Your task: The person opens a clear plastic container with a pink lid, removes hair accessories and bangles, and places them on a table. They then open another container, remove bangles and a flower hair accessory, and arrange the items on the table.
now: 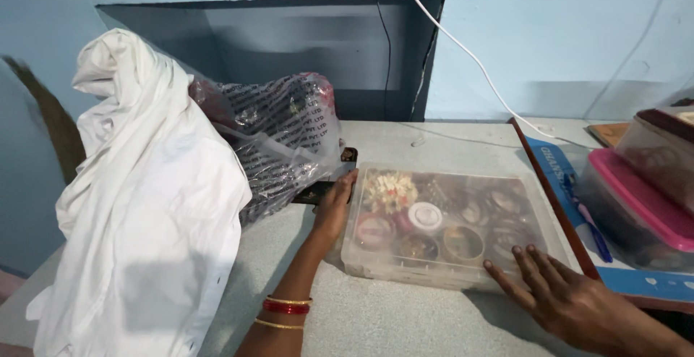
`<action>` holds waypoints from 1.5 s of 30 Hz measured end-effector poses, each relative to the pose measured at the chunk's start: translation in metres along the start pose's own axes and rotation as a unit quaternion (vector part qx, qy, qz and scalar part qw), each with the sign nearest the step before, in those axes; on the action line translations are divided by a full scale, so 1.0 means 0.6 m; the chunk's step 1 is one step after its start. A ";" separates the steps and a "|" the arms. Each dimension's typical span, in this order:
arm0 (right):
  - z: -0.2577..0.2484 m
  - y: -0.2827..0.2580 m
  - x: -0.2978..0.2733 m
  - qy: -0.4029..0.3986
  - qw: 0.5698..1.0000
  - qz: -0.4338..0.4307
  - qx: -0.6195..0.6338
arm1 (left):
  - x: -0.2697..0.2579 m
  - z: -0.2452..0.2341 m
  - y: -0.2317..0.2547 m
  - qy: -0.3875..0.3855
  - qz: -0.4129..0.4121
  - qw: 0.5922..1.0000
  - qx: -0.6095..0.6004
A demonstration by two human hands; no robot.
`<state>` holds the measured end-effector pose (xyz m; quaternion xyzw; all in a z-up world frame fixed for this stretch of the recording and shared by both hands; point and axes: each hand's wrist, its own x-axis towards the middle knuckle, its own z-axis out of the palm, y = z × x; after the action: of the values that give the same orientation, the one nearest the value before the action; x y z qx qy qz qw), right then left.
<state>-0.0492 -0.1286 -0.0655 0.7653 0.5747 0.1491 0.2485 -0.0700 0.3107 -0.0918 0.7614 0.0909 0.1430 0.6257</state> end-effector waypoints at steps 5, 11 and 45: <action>-0.069 -0.028 0.041 -0.010 0.994 0.051 0.092 | 0.003 0.007 -0.007 -0.005 0.020 0.999 0.026; -0.126 -0.116 0.205 0.212 0.972 0.037 0.091 | 0.008 0.005 -0.016 -0.003 0.070 0.997 0.009; -0.193 0.212 0.298 0.725 0.658 0.130 0.154 | 0.060 -0.007 -0.084 0.112 0.190 0.975 -0.007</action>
<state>0.0465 0.0386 0.0905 0.5086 0.4823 0.5967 -0.3908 -0.0357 0.3360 -0.1364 0.7396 0.0131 0.3447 0.5779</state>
